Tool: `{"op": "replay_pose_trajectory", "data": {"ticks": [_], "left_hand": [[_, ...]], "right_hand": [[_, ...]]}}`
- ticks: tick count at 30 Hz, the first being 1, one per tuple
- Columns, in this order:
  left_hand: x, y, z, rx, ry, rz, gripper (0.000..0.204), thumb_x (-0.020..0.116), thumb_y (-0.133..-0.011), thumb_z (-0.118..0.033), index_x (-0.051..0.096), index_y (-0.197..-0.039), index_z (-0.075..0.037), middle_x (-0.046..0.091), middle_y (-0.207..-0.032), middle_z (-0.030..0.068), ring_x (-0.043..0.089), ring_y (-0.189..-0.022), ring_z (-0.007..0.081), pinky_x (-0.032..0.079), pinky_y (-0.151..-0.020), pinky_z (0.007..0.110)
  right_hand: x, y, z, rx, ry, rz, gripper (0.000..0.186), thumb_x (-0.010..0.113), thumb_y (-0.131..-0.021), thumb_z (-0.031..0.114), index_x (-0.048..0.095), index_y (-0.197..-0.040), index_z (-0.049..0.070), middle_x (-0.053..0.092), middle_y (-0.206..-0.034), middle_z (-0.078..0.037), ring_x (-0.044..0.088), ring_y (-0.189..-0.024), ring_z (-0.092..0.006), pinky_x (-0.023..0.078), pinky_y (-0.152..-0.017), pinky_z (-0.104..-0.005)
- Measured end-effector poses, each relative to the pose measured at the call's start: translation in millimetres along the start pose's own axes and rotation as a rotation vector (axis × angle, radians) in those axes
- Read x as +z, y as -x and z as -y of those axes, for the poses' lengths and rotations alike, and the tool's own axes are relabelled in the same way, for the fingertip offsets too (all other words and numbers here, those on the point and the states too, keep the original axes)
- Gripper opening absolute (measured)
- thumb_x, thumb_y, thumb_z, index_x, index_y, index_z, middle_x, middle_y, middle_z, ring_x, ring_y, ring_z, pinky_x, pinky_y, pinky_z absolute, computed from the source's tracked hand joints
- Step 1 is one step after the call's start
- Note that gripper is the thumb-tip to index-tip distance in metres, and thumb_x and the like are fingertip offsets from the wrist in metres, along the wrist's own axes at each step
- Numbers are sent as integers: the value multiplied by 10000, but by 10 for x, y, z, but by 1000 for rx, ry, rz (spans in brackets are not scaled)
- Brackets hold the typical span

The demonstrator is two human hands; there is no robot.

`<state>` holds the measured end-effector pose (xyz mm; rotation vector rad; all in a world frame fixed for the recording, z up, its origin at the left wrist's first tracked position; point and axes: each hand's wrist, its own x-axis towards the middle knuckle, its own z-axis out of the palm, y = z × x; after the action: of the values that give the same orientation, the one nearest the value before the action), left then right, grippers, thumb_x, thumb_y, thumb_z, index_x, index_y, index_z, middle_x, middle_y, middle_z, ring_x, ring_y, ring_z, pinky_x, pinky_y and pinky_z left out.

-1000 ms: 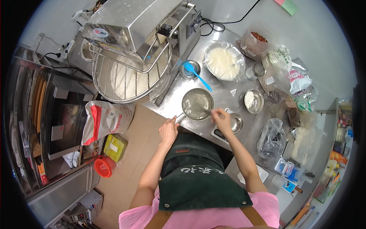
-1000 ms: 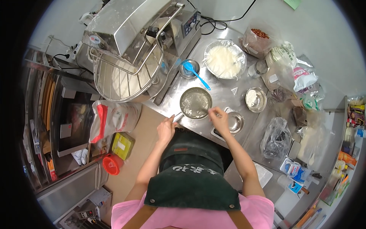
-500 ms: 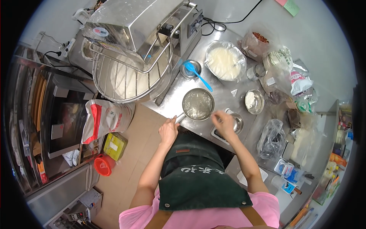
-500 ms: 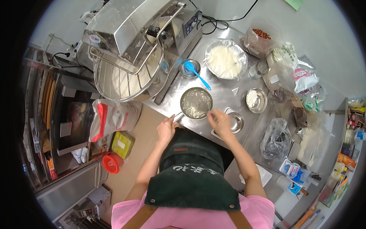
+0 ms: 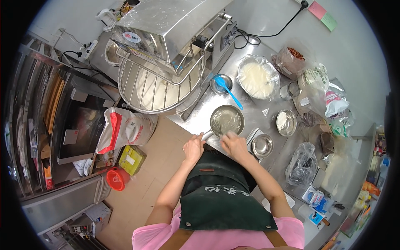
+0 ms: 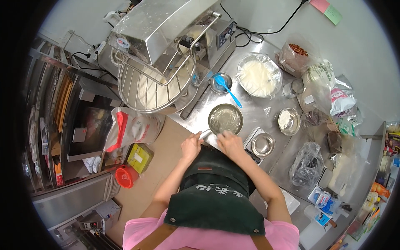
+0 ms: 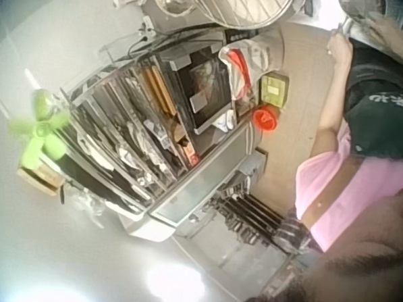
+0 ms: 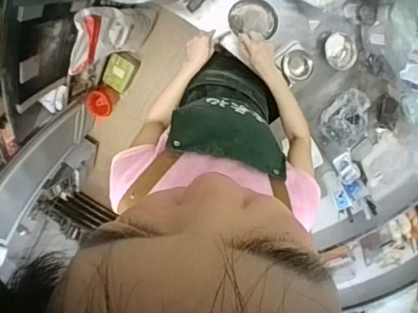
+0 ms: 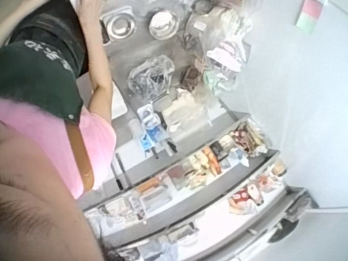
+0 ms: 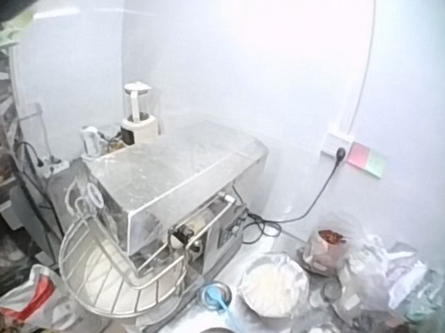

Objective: The person adds flour from a container into a dough mixer, starts the machine, and سپس stirs a mixture in a small bowl. They pick up a small packet, cut it open with shears, and pour the contents into a container on a scale.

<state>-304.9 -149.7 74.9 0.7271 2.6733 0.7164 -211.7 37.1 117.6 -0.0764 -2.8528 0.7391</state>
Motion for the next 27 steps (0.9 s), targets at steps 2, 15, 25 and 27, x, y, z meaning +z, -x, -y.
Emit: {"op": "replay_pose_trajectory", "data": {"ticks": [2,15,25,27], "left_hand": [[-17,-22,6,8,-2,-9,358,684,-832,-154,683,-1187,-110,660,-910,132,667,-773,348,536,-689,460],[52,-2,66,17,8,-23,363,684,-826,-141,682,-1187,-105,666,-928,142,668,-781,351,532,-687,458],[74,5,68,7,-31,-17,358,684,-835,-156,682,-1191,-122,666,-921,126,668,-771,342,530,-673,452],[69,-15,51,3,-23,-13,358,684,-835,-156,681,-1192,-121,665,-917,127,668,-771,343,529,-672,452]], "right_hand": [[2,-139,-174,21,55,-108,134,662,-827,172,567,-861,83,551,-764,-89,628,-731,-276,509,-591,-407],[-7,-22,-142,170,215,20,128,664,-826,166,566,-808,85,552,-781,-98,628,-723,-266,500,-565,-402],[-5,84,-98,144,123,-26,113,662,-829,156,585,-871,85,562,-779,-87,623,-744,-273,500,-570,-408],[48,131,7,52,30,14,116,665,-825,155,583,-854,79,558,-757,-85,621,-726,-276,496,-552,-412]]}}
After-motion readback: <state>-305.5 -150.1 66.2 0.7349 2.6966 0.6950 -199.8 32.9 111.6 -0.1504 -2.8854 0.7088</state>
